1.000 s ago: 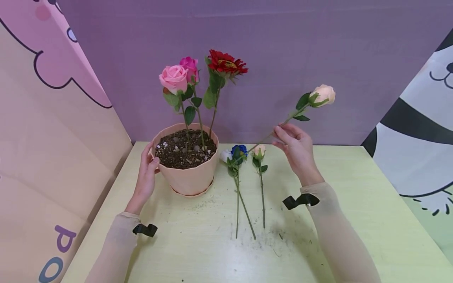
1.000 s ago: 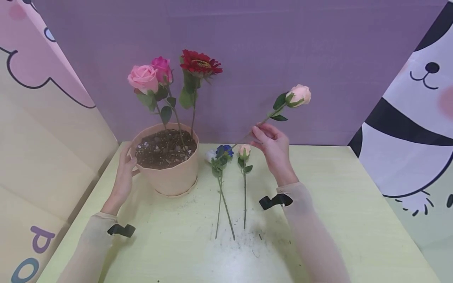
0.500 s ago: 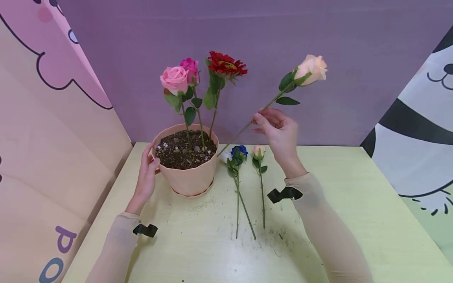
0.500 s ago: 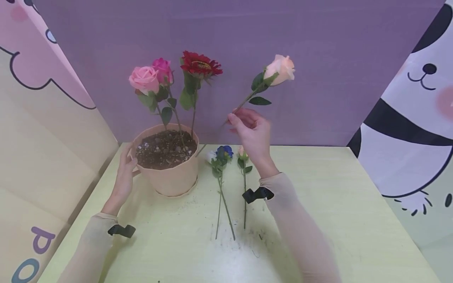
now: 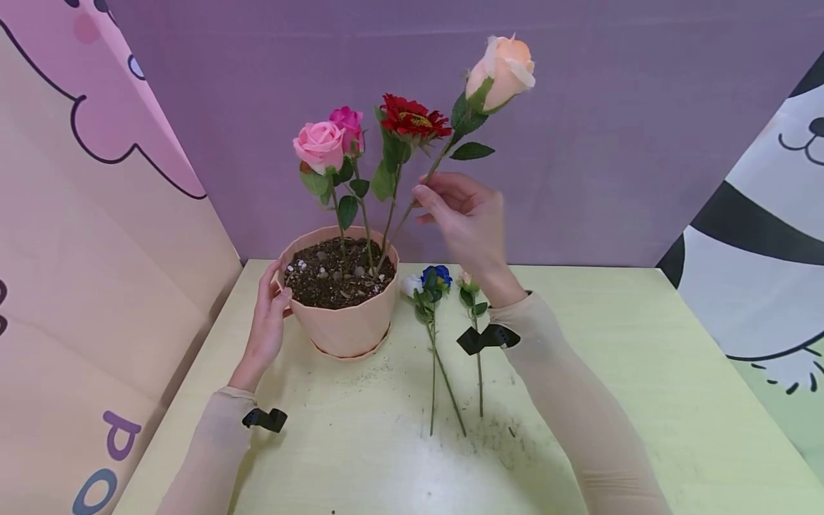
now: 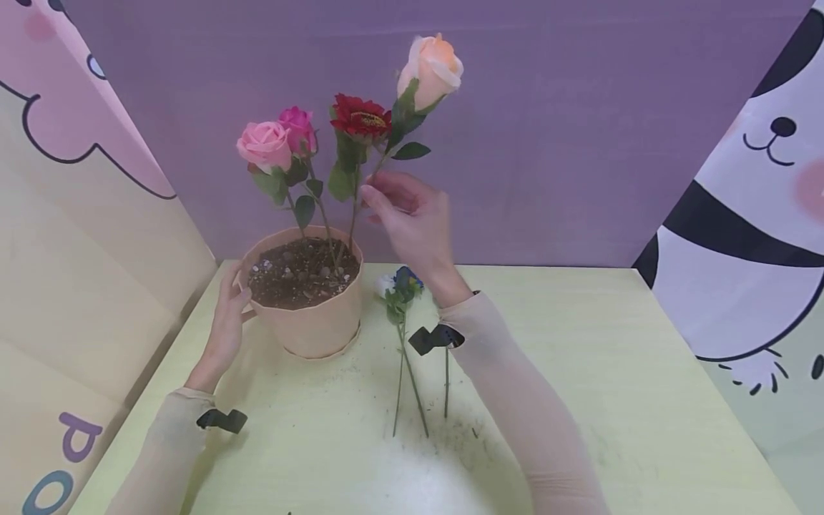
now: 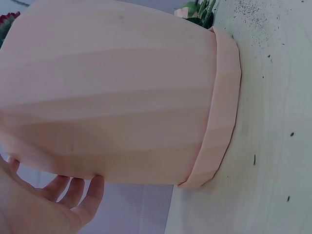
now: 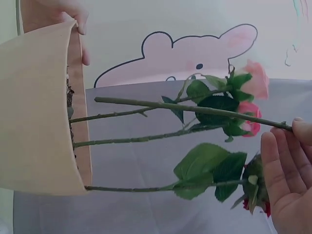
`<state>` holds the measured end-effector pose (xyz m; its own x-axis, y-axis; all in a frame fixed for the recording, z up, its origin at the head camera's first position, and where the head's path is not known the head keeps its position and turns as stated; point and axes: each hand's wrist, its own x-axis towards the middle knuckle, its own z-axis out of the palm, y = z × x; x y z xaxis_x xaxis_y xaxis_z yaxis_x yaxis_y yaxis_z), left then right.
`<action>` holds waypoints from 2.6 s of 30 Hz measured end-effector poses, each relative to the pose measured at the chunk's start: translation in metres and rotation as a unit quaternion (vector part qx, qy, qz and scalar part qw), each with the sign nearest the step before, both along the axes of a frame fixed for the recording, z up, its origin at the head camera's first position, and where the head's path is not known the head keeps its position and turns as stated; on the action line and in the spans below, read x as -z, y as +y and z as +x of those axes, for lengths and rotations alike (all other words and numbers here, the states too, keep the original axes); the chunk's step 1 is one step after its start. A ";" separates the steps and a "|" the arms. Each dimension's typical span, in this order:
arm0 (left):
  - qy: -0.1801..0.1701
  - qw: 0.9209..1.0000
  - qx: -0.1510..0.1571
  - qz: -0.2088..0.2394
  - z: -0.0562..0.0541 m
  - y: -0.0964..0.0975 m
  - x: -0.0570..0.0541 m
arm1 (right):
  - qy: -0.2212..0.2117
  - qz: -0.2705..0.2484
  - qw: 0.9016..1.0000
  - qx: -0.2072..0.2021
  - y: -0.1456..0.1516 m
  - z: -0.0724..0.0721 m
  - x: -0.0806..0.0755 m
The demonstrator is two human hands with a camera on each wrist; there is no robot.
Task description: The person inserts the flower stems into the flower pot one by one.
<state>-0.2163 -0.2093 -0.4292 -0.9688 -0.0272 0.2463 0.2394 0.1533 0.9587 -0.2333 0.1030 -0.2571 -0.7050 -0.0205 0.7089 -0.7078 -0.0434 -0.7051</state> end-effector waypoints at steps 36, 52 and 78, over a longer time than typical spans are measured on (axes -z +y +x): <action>0.000 1.000 -0.007 0.001 -0.003 0.000 0.000 | 0.061 0.196 0.979 -0.005 -0.101 0.003 0.010; 0.002 1.000 -0.004 -0.003 -0.002 -0.002 0.003 | 0.108 0.340 0.932 0.064 -0.128 -0.005 0.043; -0.003 1.000 -0.006 -0.006 -0.001 0.000 0.000 | 0.084 0.296 0.942 0.131 -0.122 -0.037 0.080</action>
<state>-0.2171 -0.2091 -0.4287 -0.9699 -0.0357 0.2409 0.2318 0.1678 0.9582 -0.2701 -0.0194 -0.3367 -0.6202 -0.2885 0.7294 -0.7431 0.5139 -0.4286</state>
